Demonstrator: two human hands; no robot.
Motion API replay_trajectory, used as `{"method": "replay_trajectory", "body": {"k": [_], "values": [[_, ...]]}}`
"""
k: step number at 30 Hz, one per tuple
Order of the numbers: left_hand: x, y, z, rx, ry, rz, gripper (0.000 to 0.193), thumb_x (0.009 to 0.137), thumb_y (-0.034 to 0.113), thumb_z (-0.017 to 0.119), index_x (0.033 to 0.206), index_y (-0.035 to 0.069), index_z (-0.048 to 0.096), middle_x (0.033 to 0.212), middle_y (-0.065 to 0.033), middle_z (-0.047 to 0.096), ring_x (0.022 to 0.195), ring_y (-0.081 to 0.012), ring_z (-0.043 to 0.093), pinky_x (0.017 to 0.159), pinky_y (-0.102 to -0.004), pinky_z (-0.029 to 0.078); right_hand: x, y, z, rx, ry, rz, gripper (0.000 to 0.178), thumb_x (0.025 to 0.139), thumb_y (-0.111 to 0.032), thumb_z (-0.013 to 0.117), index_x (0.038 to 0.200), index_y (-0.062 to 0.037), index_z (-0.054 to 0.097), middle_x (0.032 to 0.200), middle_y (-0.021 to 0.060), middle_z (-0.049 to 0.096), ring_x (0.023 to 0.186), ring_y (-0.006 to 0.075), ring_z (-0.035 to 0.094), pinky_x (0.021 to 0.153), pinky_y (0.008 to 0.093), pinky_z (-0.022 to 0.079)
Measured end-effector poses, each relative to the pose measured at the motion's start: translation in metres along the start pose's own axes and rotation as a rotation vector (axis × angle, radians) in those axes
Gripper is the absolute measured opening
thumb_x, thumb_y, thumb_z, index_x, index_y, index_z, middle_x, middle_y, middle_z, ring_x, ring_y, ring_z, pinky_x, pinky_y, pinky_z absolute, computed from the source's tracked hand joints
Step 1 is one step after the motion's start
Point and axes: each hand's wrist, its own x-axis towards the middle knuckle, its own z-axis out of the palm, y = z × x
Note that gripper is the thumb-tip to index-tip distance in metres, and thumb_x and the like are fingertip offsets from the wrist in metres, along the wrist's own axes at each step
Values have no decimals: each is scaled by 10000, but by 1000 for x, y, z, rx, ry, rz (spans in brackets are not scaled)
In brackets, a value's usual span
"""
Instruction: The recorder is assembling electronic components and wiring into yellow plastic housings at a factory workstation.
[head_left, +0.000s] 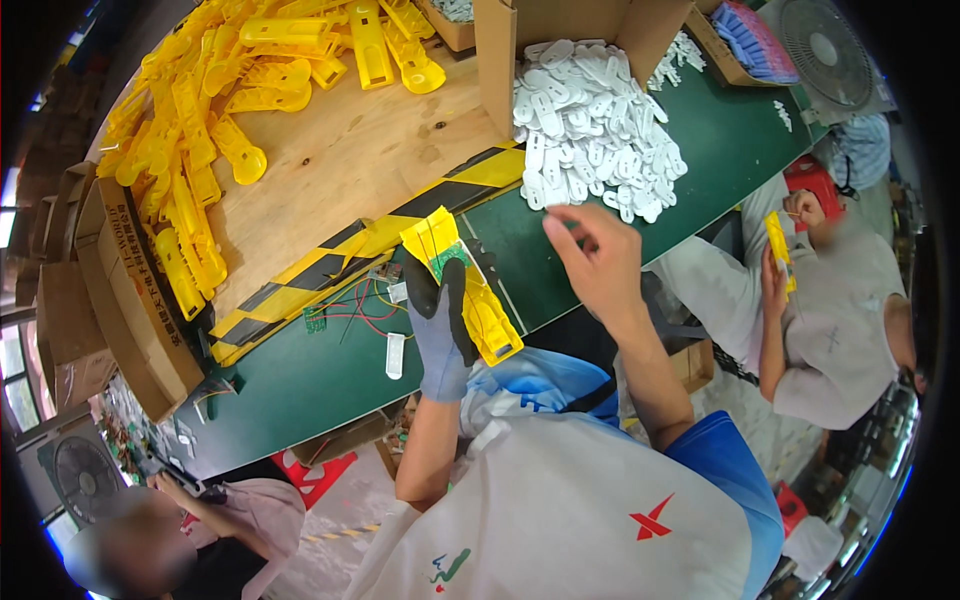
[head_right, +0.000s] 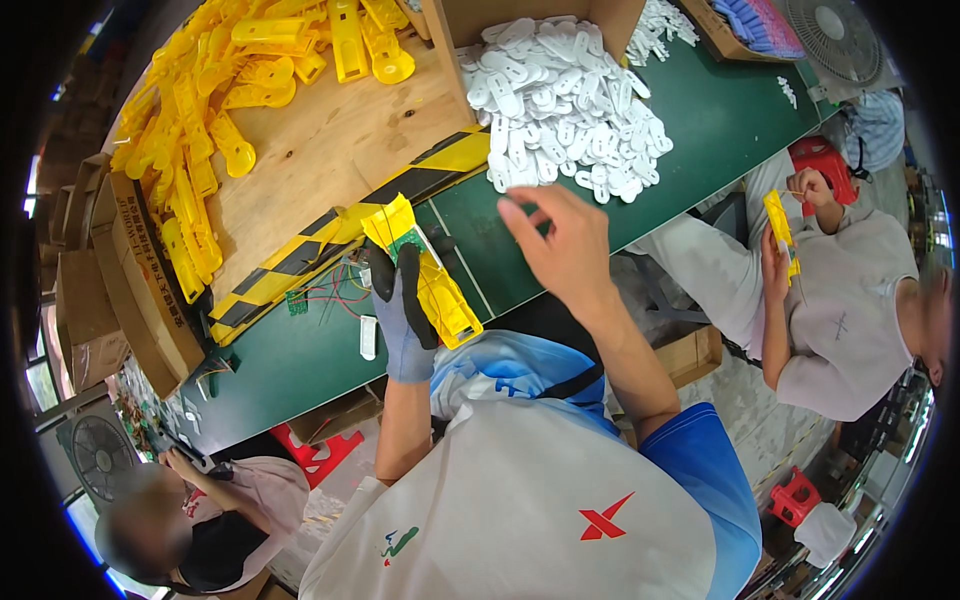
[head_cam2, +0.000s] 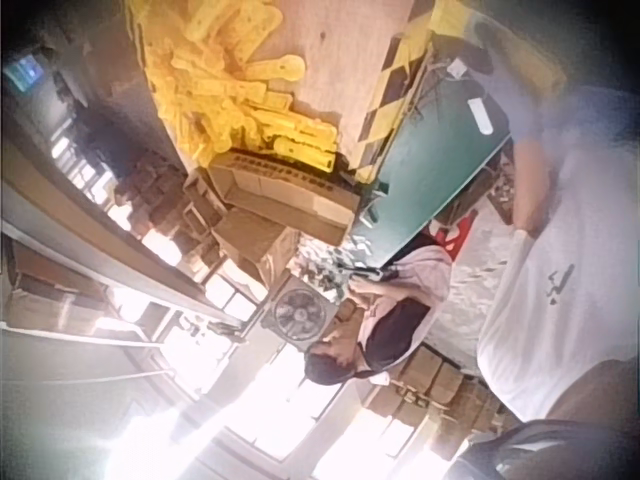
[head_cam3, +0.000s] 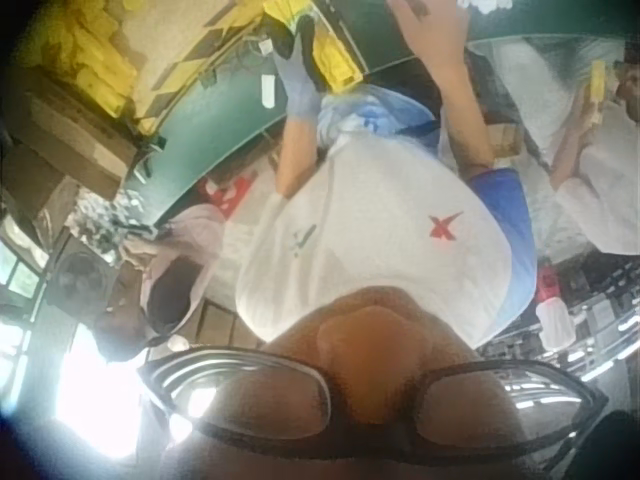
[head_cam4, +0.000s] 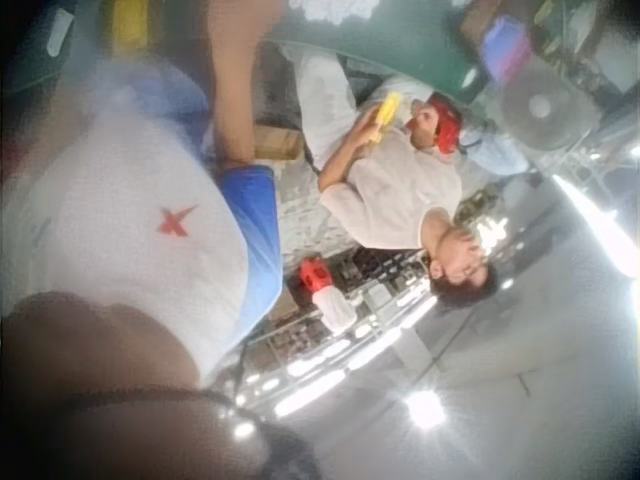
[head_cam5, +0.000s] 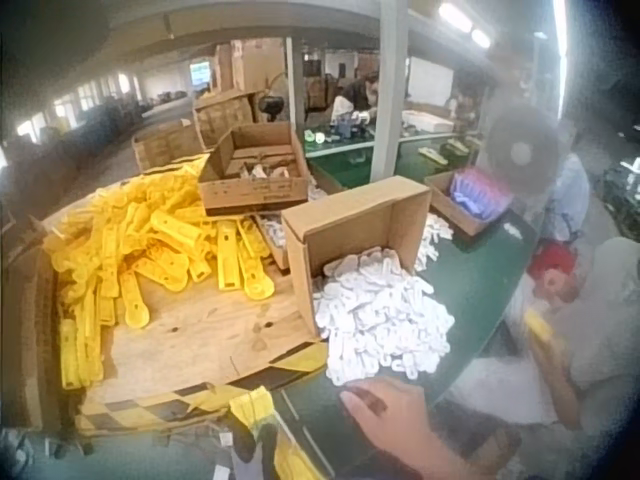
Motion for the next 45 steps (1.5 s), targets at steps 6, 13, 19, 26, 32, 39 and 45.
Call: {"method": "replay_trajectory", "body": {"k": [6, 13, 19, 26, 32, 39, 45], "values": [[2, -5, 14, -99, 42, -11, 404, 1023, 413, 460, 1252, 79, 461, 1023, -109, 650, 858, -202, 655, 736, -321, 530, 34, 9, 25, -428, 110, -203, 168, 836, -244, 743, 928, -107, 714, 855, 34, 620, 623, 248, 639, 545, 364, 498], [7, -14, -1, -358, -9, -123, 419, 1008, 471, 487, 1218, 109, 483, 910, -111, 662, 774, -235, 664, 645, -340, 540, 36, 5, 28, -359, 234, -357, 187, 841, -172, 736, 1025, -151, 760, 874, 11, 592, 641, 187, 535, 559, 308, 446], [8, -16, -7, -416, -110, -143, 432, 1000, 499, 489, 1180, 110, 533, 943, -95, 654, 779, -217, 660, 675, -341, 552, 45, 12, 23, -161, 376, -519, 179, 870, -68, 702, 1045, -33, 724, 926, 96, 696, 750, 216, 652, 677, 314, 513], [7, -24, -8, -475, 46, -266, 408, 995, 456, 519, 1244, 132, 525, 973, -57, 648, 787, -228, 669, 689, -378, 562, 24, -4, 27, -12, 108, -195, 144, 913, -93, 652, 1027, -21, 704, 843, 105, 715, 753, 238, 702, 651, 326, 545], [2, -7, 4, -218, 96, -125, 401, 1023, 474, 428, 1191, 121, 517, 925, -72, 633, 769, -212, 660, 680, -335, 545, 42, 0, 24, -301, 338, -516, 167, 878, -95, 675, 1037, -75, 723, 927, 89, 705, 815, 253, 664, 708, 331, 535], [-3, -8, 11, -149, 32, -105, 418, 1045, 472, 365, 1168, 99, 507, 980, -58, 615, 790, -174, 634, 696, -306, 528, 3, -30, 5, 259, -245, -122, 131, 918, -152, 648, 925, -23, 671, 732, 118, 657, 603, 226, 626, 555, 311, 472], [-7, -43, -10, 37, 47, 19, 566, 1067, 349, 397, 1529, 56, 254, 1443, -115, 422, 1240, -198, 492, 1017, -348, 419, -4, -37, 7, 81, -460, -262, 124, 922, -159, 640, 923, -36, 657, 771, 133, 646, 635, 325, 617, 562, 386, 480]]}}
